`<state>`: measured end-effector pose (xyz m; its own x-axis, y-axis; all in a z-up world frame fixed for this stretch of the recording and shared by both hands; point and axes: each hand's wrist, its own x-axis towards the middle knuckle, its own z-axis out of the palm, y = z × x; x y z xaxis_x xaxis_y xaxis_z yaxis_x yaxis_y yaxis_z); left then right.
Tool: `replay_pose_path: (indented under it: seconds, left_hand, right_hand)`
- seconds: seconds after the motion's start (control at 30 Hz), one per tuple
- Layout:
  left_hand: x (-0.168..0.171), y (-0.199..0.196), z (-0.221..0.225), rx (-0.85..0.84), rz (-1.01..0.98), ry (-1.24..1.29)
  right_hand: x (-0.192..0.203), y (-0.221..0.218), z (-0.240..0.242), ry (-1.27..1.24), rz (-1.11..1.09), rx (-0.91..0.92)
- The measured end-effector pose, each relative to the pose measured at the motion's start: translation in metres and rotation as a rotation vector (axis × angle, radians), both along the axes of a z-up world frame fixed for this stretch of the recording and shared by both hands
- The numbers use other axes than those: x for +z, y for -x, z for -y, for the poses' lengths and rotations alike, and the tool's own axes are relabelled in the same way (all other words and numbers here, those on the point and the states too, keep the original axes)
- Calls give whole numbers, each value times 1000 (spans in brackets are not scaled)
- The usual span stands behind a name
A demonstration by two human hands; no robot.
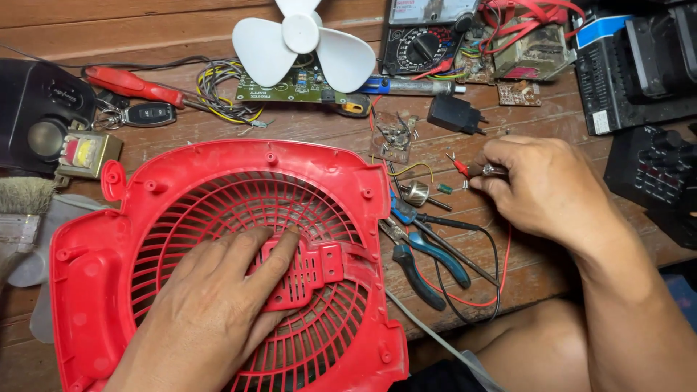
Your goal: Assembling a small portable fan by screwing components into the housing and attaching the blades.
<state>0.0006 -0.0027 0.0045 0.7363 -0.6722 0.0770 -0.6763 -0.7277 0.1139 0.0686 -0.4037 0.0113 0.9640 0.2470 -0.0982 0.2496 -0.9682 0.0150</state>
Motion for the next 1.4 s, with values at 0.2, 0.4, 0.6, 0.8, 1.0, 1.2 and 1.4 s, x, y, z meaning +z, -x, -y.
replay_pose_path:
  seconds: [0.2,0.4,0.6,0.8,1.0,1.2,1.4]
  left_hand:
    - [2,2,1,3,-23,10]
    - [5,5,2,28,2,5]
    - [10,7,3,26,20,33]
    - [15,9,2,50,15,50]
    - [15,10,1,58,31,38]
    - [14,11,0,66,37,24]
    - [15,13,0,78,42,59]
  right_hand:
    - [3,6,-7,-10,-80,-39]
    - [-4,2,-5,16,-85,-53]
    - [-25,-3,4,-29,-46,29]
    - [-36,-4,16,17,3,101]
    - [-21,4,-5,204,-76,-4]
    - [-27,9,7,30,-16,106]
    - [1,26,-6,-390,93,111]
